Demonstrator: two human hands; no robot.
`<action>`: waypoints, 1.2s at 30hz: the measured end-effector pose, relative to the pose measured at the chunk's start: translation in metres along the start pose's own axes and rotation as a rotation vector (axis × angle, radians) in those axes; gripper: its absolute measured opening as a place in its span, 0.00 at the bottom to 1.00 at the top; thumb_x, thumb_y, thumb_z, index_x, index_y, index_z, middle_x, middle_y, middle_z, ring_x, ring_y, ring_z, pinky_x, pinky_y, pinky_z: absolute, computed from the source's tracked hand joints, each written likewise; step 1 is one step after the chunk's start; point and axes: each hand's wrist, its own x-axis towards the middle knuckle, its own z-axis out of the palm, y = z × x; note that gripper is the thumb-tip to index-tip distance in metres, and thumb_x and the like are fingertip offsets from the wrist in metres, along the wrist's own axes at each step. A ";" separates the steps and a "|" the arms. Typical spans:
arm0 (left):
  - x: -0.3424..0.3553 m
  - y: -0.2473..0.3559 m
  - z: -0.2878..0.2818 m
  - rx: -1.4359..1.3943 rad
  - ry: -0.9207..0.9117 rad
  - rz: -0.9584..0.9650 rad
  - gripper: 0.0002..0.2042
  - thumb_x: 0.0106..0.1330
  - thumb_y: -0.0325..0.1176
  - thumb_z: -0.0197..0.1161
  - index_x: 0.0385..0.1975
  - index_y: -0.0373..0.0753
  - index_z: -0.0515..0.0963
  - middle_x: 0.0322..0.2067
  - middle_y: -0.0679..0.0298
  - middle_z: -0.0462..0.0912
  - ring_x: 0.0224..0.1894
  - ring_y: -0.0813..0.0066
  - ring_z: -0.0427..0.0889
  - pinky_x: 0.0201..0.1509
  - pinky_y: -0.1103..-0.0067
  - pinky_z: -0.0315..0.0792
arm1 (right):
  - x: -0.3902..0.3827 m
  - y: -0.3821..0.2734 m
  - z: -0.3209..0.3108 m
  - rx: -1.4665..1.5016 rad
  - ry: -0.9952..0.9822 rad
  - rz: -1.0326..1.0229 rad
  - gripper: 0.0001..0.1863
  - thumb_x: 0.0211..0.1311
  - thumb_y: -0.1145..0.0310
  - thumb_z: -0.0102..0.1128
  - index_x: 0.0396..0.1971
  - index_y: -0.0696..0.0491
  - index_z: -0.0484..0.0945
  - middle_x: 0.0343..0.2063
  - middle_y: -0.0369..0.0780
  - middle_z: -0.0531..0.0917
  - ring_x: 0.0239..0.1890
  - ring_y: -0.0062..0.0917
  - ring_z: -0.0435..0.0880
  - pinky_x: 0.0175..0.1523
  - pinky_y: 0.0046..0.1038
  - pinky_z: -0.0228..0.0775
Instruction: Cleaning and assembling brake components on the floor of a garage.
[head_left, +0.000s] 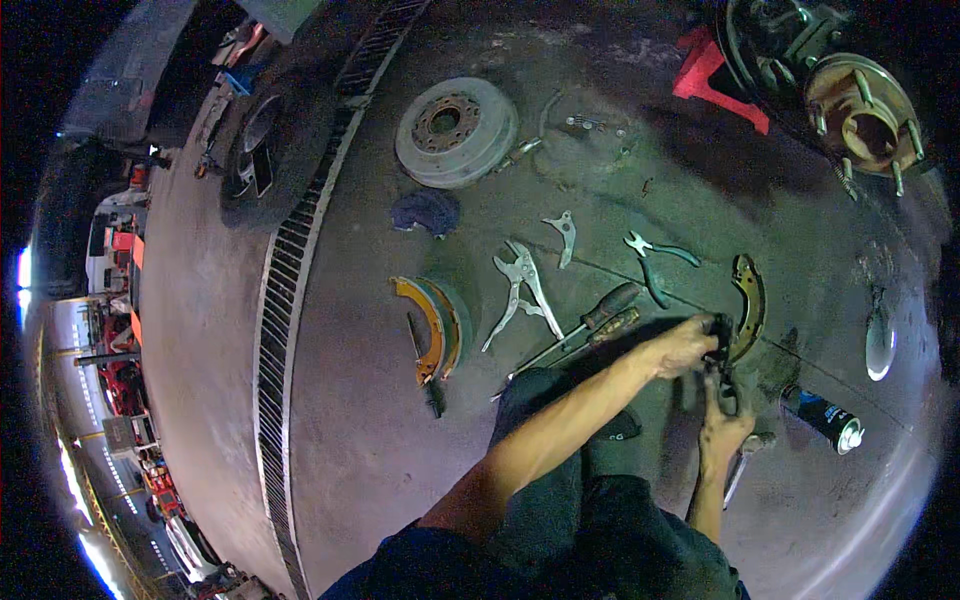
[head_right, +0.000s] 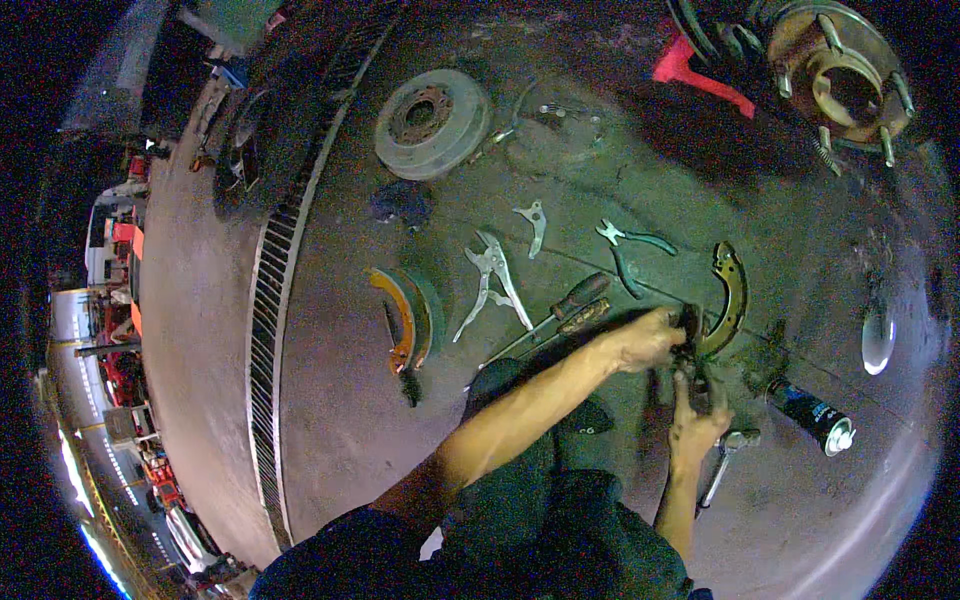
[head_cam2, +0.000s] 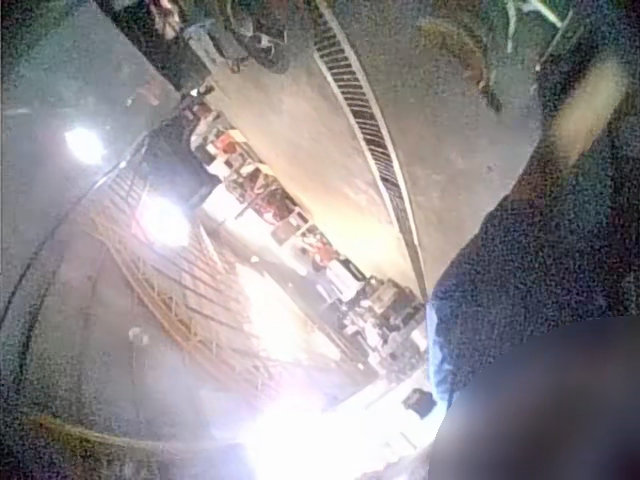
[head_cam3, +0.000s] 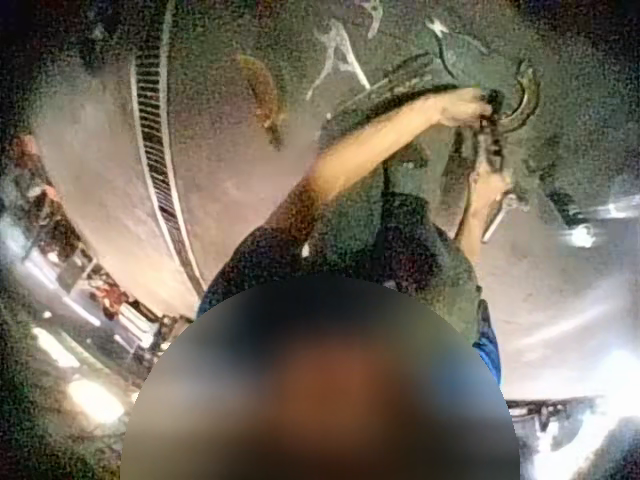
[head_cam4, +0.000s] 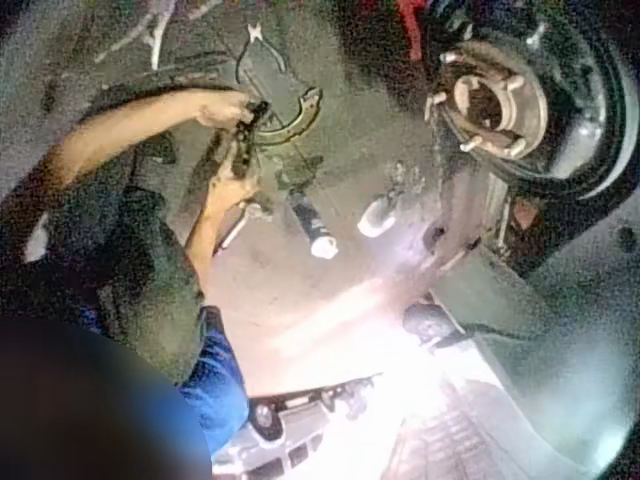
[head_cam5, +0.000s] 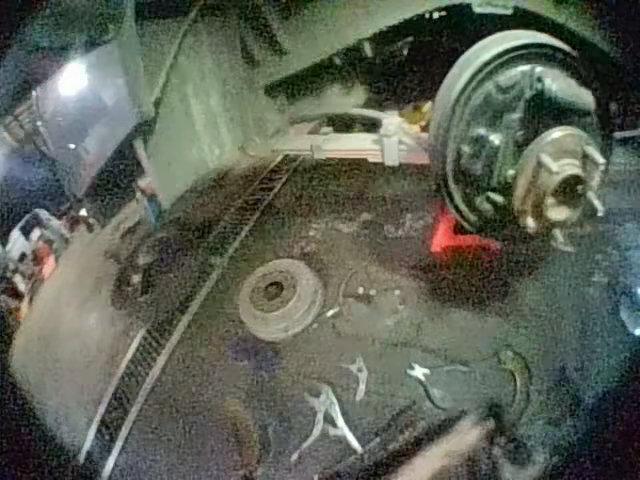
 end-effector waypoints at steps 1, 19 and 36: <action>-0.003 -0.003 0.005 -0.059 -0.081 0.050 0.16 0.71 0.27 0.57 0.58 0.37 0.75 0.47 0.64 0.82 0.43 0.74 0.79 0.41 0.75 0.74 | 0.002 -0.005 0.007 -0.099 0.007 0.003 0.23 0.58 0.66 0.75 0.54 0.53 0.80 0.36 0.39 0.88 0.39 0.33 0.84 0.55 0.41 0.70; -0.211 0.189 -0.403 2.051 1.266 -0.507 0.19 0.63 0.36 0.69 0.52 0.39 0.78 0.52 0.49 0.83 0.57 0.51 0.81 0.61 0.61 0.75 | -0.035 -0.008 -0.021 -0.061 -0.338 0.314 0.13 0.67 0.65 0.67 0.38 0.63 0.84 0.28 0.45 0.87 0.30 0.28 0.81 0.41 0.31 0.74; -0.082 -0.054 0.055 0.505 0.391 0.410 0.31 0.74 0.56 0.57 0.56 0.27 0.74 0.48 0.49 0.83 0.49 0.59 0.81 0.59 0.69 0.71 | -0.054 -0.023 -0.026 -0.182 -0.530 0.053 0.17 0.62 0.62 0.64 0.38 0.64 0.82 0.28 0.57 0.85 0.30 0.46 0.85 0.40 0.42 0.76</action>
